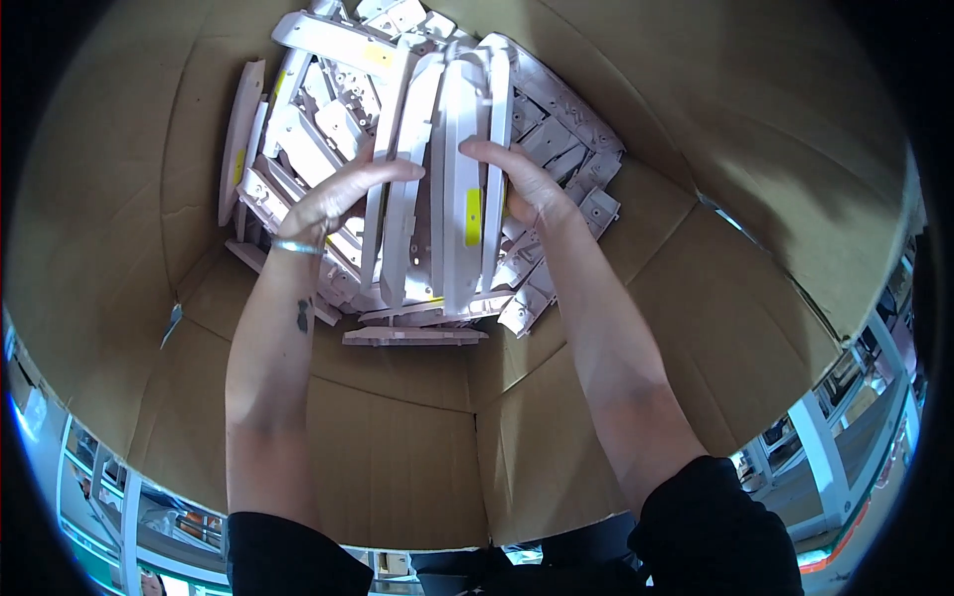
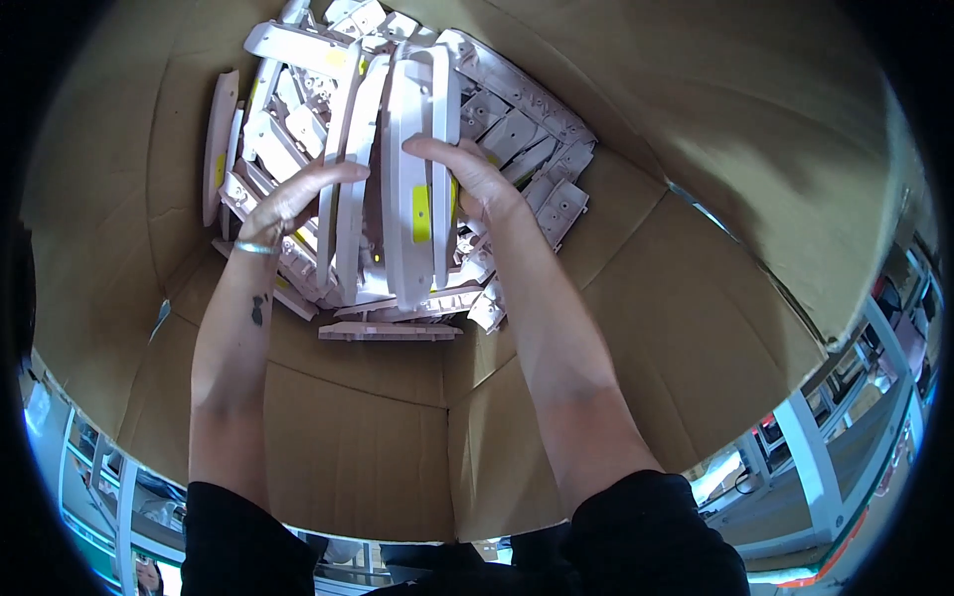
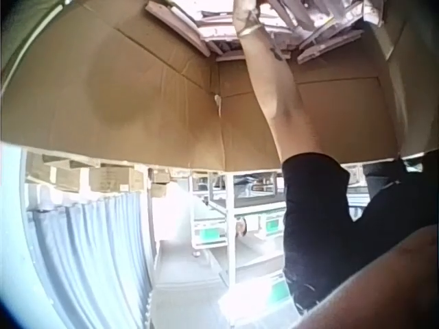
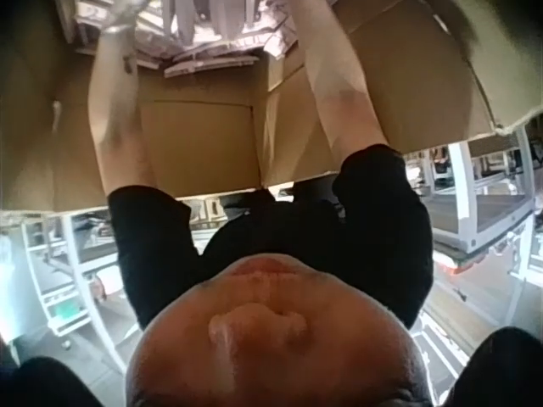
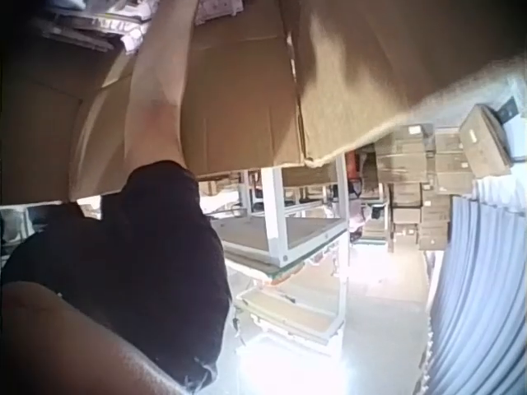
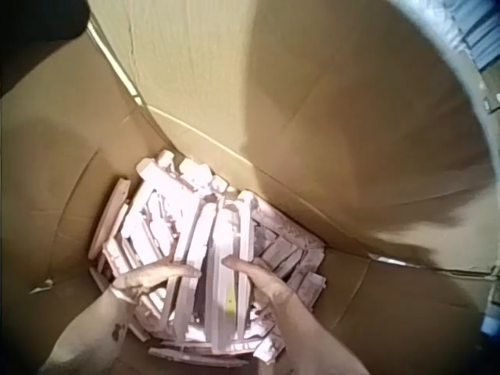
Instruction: Sorting pink plastic components from a large storage box and arranging them on a workbench.
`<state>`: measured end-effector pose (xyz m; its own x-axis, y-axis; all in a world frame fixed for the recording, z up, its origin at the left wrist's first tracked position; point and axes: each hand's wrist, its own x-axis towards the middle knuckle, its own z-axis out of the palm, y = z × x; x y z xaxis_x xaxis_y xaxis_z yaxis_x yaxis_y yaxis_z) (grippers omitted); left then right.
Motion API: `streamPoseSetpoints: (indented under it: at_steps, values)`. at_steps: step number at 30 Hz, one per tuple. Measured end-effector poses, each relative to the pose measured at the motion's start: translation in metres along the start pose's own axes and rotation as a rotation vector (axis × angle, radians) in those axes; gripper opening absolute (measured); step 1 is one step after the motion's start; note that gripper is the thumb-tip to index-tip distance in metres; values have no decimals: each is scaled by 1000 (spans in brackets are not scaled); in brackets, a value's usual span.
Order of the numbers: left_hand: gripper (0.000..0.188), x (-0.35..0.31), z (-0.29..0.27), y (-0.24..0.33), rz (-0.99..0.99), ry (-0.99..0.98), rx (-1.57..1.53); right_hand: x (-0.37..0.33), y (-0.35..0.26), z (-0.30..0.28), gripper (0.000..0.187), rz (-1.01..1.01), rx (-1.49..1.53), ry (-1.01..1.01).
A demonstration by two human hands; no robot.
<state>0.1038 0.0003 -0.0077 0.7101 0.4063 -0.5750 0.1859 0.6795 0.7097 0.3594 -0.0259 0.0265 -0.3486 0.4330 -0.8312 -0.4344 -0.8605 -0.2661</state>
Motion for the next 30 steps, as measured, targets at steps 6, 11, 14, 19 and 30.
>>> streamPoseSetpoints:
  at_steps: [6,11,14,19,30]
  values:
    - [42,-90,91,127,-361,316,-231,-87,-32,65,50,10,-114,-47]
    - [34,-186,167,184,-217,379,-406,-205,-41,130,55,-335,-327,-33]
    - [35,-248,227,247,-222,370,-225,-314,-56,168,87,-427,-226,-73]
    - [37,-320,334,305,-137,183,-283,-485,-39,200,105,-534,-329,7]
    - [47,-336,558,336,-219,-236,-46,-740,102,139,97,-1094,50,324]
